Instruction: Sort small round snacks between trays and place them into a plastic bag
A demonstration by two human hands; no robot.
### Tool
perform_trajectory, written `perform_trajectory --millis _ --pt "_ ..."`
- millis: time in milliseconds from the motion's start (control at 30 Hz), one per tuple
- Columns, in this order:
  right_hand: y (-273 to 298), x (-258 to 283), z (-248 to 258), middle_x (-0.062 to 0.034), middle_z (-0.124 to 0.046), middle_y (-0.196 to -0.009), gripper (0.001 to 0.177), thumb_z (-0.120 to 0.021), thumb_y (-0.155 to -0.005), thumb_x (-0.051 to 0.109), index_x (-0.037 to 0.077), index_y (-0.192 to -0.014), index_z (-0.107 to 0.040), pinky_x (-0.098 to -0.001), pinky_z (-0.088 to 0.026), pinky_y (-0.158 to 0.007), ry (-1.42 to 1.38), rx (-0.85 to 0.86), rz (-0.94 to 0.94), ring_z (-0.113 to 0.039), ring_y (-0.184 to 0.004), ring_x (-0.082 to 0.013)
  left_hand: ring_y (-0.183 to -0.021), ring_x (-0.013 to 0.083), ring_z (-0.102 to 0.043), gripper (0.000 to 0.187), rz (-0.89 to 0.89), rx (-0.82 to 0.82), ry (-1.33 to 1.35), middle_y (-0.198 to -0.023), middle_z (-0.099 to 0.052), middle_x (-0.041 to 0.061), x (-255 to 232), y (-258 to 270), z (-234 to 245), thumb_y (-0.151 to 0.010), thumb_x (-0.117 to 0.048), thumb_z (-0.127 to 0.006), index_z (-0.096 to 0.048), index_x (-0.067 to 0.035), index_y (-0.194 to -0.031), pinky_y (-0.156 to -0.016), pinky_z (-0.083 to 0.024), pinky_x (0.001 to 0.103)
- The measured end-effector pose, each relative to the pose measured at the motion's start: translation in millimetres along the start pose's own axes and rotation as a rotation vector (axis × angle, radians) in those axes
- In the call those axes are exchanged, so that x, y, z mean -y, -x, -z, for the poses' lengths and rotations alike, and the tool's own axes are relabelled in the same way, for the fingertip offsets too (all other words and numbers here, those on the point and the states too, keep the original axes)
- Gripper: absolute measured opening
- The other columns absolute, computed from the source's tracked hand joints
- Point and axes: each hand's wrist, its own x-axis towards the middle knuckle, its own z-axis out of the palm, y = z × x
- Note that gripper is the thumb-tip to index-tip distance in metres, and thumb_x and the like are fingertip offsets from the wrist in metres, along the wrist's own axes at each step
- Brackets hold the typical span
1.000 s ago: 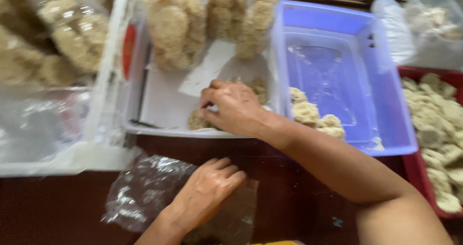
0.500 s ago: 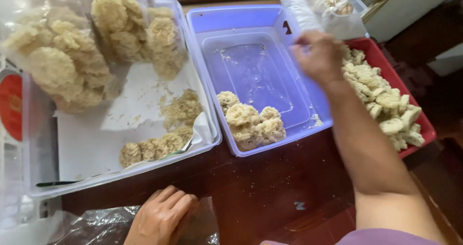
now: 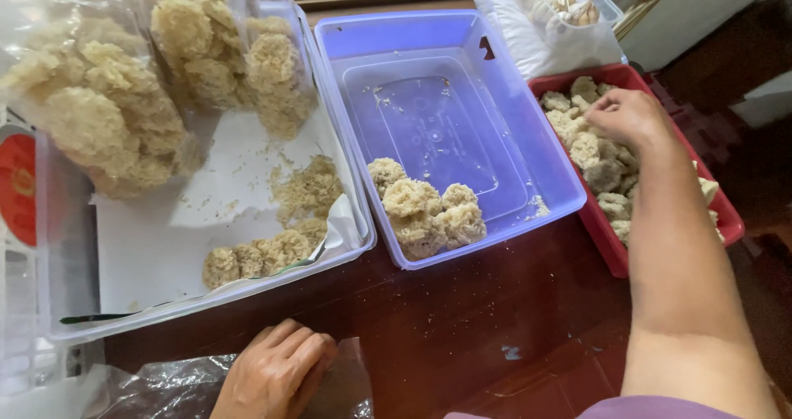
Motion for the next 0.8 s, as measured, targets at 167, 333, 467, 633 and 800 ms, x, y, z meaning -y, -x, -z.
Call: perform_trajectory --millis 167,333,467,633,800 --pt "1.1 -1.1 1.2 -0.0106 -0.074 -0.097 0.028 -0.065 -0.093 0.033 0.015 -0.110 -0.077 -0.0443 -0.054 -0.063 0.232 0.026 0.059 -0.066 -0.083 -0.0261 -0.077 0.0193 -0.063 0.014 0.026 0.032 -0.003 -0.086 -0.070 -0.002 -2.5 -0.1 1.2 -0.083 -0.018 -0.071 -0.064 -0.016 -0.095 -0.074 -0.052 0.033" --pt "-11.1 -16.7 0.4 -0.0206 -0.075 -0.101 0.034 -0.078 -0.089 0.033 0.004 -0.106 -0.074 -0.0535 -0.054 -0.083 0.127 0.048 0.146 -0.070 -0.094 -0.0354 -0.078 0.0203 -0.061 0.016 0.027 0.030 -0.014 -0.085 -0.069 -0.001 -5.1 -0.7 3.0 -0.080 -0.016 -0.071 -0.064 -0.016 -0.094 -0.073 -0.051 0.034" --pt "-25.2 -34.5 -6.7 -0.0154 -0.072 -0.091 0.025 -0.072 -0.106 0.030 0.005 -0.107 -0.074 -0.0464 -0.052 -0.064 0.047 -0.152 0.154 -0.065 -0.068 -0.0276 -0.079 0.0205 -0.062 0.012 0.054 0.039 0.000 -0.084 -0.069 -0.001 -9.0 -2.7 6.8 -0.083 -0.018 -0.069 -0.064 -0.015 -0.094 -0.074 -0.051 0.035" --pt "-68.1 -70.5 -20.6 -0.0202 -0.069 -0.079 0.039 -0.085 -0.110 0.034 -0.002 -0.097 -0.079 -0.0463 -0.053 -0.058 0.228 -0.634 0.578 -0.059 -0.058 -0.0351 -0.074 0.0222 -0.059 0.013 0.032 -0.037 0.023 -0.076 -0.063 0.000 -22.2 -11.3 21.4 -0.078 -0.016 -0.068 -0.061 -0.014 -0.089 -0.071 -0.050 0.035" --pt "10.4 31.6 -16.1 -0.0173 -0.058 -0.105 0.019 -0.072 -0.129 -0.005 -0.018 -0.118 -0.065 -0.0306 -0.045 -0.064 -0.404 -0.335 0.924 -0.054 -0.077 -0.0193 -0.079 0.0245 -0.057 0.011 0.006 -0.008 -0.036 -0.086 -0.063 0.004 -28.3 -11.9 31.5 -0.083 -0.015 -0.061 -0.059 -0.011 -0.093 -0.073 -0.047 0.038"
